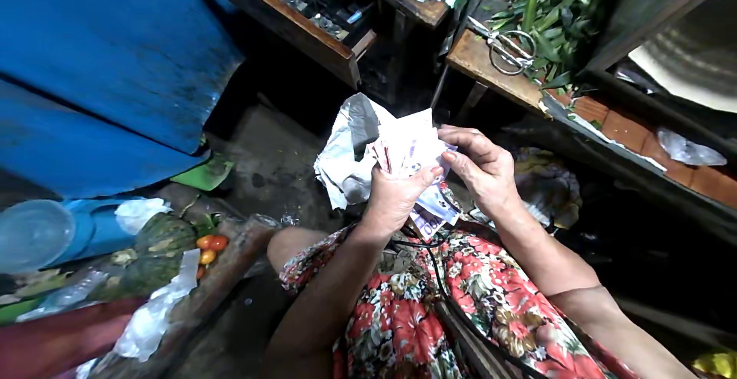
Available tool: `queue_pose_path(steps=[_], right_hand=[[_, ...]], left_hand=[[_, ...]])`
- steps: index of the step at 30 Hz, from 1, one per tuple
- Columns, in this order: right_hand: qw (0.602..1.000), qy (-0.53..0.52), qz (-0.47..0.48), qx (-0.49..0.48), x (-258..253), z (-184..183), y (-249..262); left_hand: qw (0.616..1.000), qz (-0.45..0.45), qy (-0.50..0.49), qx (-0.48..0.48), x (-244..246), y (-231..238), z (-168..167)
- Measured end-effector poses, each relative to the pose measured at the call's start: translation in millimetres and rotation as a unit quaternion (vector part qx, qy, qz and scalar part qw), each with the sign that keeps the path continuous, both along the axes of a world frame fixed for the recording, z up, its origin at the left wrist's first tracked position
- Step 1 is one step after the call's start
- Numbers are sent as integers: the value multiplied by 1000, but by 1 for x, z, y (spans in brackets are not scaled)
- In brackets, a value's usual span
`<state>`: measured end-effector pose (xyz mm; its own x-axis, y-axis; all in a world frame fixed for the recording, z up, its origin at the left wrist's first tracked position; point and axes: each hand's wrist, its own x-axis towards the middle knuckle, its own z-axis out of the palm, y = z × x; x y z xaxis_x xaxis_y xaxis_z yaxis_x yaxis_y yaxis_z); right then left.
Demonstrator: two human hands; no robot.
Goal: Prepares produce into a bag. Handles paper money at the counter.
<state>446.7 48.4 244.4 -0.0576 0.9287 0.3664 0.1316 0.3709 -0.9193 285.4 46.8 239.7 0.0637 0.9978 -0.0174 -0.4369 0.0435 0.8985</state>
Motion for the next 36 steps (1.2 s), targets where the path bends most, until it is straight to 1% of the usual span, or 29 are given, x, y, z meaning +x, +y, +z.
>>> queue_pose_path(steps=[3,5,9,11,15,19,22,25,27,29,31,33,36], right_hand=[[1000,24,-12,15,2,-1,0],[1000,18,5,18,7,2,-2],[996,-55,73,16,26,11,-11],[995,-70,64,7,30,11,-14],[999,-44,-3,-3,25,8,-11],[999,-49,4,4,16,7,-6],[1000,-9,-4,23,11,3,-3],[999,-9,26,30,16,3,-4],[997,-43,64,20,23,5,-7],[993,-81,83,15,27,7,-10],[995,-75,66,10,26,6,-10],[998,-51,26,0,22,5,-9],[998,-66,-2,-14,16,4,-6]], left_hand=[[1000,-13,-13,-17,-2,-1,-1],[999,-28,-16,-35,-6,1,1],[998,-24,-39,-36,-9,6,5],[999,0,-37,-39,-6,5,6],[1000,16,-21,-17,1,5,3],[1000,0,-14,11,4,5,1],[1000,-9,-30,-4,3,5,-1],[999,-31,-33,-31,-4,5,1],[998,-33,-33,-36,-8,7,0],[998,-15,-32,-47,-8,8,-2],[998,-1,-37,-47,-6,7,-1],[998,6,-48,-40,-4,6,-1],[998,25,-42,-34,1,5,-1]])
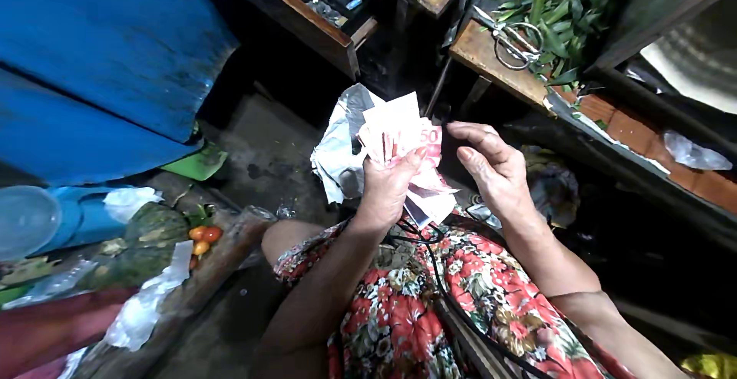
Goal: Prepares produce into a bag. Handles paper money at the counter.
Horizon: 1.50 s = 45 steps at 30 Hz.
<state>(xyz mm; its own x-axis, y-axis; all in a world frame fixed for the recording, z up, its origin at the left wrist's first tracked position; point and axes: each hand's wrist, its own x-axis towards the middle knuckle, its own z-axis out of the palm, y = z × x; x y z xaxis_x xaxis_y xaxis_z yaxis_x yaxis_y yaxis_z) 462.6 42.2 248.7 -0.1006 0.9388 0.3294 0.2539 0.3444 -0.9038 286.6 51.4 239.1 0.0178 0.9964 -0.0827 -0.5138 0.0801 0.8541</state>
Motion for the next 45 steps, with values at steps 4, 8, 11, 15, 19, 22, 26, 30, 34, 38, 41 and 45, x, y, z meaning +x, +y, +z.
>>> queue_pose_path(steps=[4,8,11,15,19,22,26,30,34,38,41,45], right_hand=[[999,39,12,11,-10,-4,3],[997,78,8,27,-14,-7,6],[996,71,34,33,-10,-6,4],[996,45,78,25,1,-3,-3],[992,-43,119,20,8,1,-8],[987,-96,128,22,11,0,-10],[985,-124,119,1,13,-3,-12],[994,-98,52,9,8,-1,-11],[999,-31,2,44,-1,1,-3],[997,0,-13,78,-9,-2,4],[996,-8,-2,83,-7,-2,3],[996,-36,52,60,4,0,-2]], left_hand=[[999,-40,5,28,-2,-3,-5],[999,-39,1,6,-2,-5,-2],[999,-38,-3,-32,-7,-5,4],[998,-42,-21,-47,-12,-3,5],[998,-20,-31,-48,-9,2,1],[998,-2,-50,-26,-7,5,0],[999,10,-52,-6,-5,4,-1],[999,16,-26,17,-4,3,-2],[998,-11,21,62,-1,-1,-4],[995,-48,51,67,-3,-6,-3],[999,-24,-5,36,-3,-5,1],[999,-35,-6,-11,-10,-4,5]])
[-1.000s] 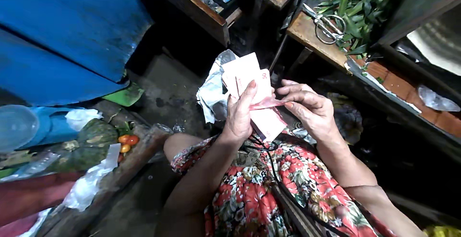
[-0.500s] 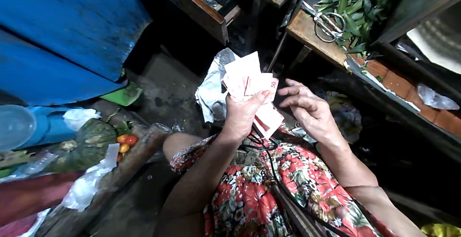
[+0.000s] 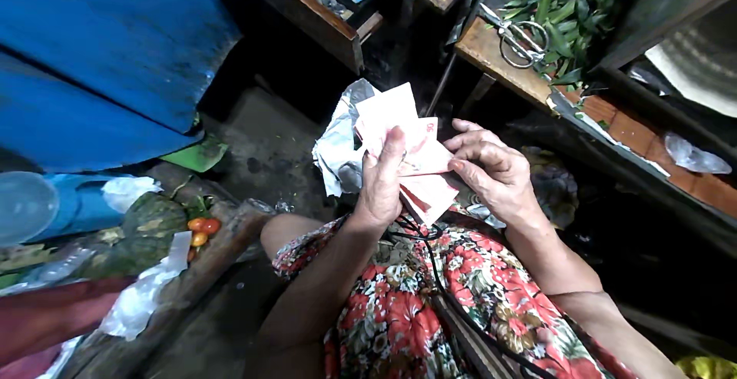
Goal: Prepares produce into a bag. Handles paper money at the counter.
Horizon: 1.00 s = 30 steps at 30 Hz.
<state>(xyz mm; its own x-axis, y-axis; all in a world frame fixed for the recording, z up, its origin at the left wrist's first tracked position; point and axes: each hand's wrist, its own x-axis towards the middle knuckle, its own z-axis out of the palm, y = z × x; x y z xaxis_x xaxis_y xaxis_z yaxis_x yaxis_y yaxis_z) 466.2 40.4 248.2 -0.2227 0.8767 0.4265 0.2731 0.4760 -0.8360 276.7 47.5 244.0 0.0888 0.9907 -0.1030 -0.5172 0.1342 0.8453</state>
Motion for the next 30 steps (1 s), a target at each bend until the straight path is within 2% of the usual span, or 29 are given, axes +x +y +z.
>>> queue_pose_path(steps=[4,8,12,18,24,30], right_hand=[[998,-53,5,-27,6,3,-6],[999,-7,-48,-21,2,4,-2],[999,25,-41,-26,-8,3,4],[997,72,-20,2,-9,1,6],[998,7,55,-20,9,-1,-7],[997,-44,56,-41,13,-10,-15]], left_hand=[[999,27,-26,-5,2,5,-2],[999,32,0,26,8,4,-4],[998,-4,22,64,9,-1,-8],[999,-33,-14,18,4,-2,-7],[993,-59,-98,-36,-5,14,-6],[989,-58,-121,-59,-4,16,-6]])
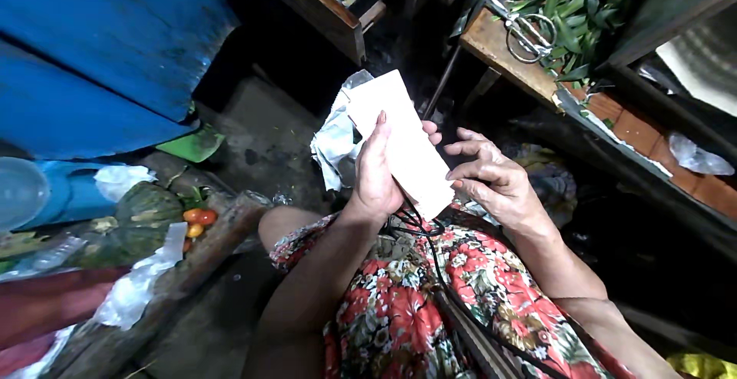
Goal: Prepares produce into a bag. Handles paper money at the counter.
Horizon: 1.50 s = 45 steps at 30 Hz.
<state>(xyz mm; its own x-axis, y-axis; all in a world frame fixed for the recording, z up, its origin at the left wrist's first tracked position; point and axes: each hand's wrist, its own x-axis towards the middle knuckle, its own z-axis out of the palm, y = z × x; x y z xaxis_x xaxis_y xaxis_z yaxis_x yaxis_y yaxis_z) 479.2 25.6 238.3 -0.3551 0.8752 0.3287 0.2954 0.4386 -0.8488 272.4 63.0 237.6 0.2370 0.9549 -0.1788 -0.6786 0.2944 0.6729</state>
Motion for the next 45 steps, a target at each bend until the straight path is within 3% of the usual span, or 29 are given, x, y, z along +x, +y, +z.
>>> queue_pose_path(steps=[9,22,33,39,45], right_hand=[[994,-104,27,-15,1,-1,-1],[988,-146,42,-22,4,0,1],[996,-83,24,-28,10,3,1],[989,-138,34,-28,8,5,1],[998,-17,-64,-10,3,11,10]], left_hand=[[999,17,35,-6,5,-5,3],[999,-5,29,-16,7,-4,1],[996,-6,10,-93,4,1,1],[995,38,66,-57,9,-3,5],[992,59,112,26,13,-9,5]])
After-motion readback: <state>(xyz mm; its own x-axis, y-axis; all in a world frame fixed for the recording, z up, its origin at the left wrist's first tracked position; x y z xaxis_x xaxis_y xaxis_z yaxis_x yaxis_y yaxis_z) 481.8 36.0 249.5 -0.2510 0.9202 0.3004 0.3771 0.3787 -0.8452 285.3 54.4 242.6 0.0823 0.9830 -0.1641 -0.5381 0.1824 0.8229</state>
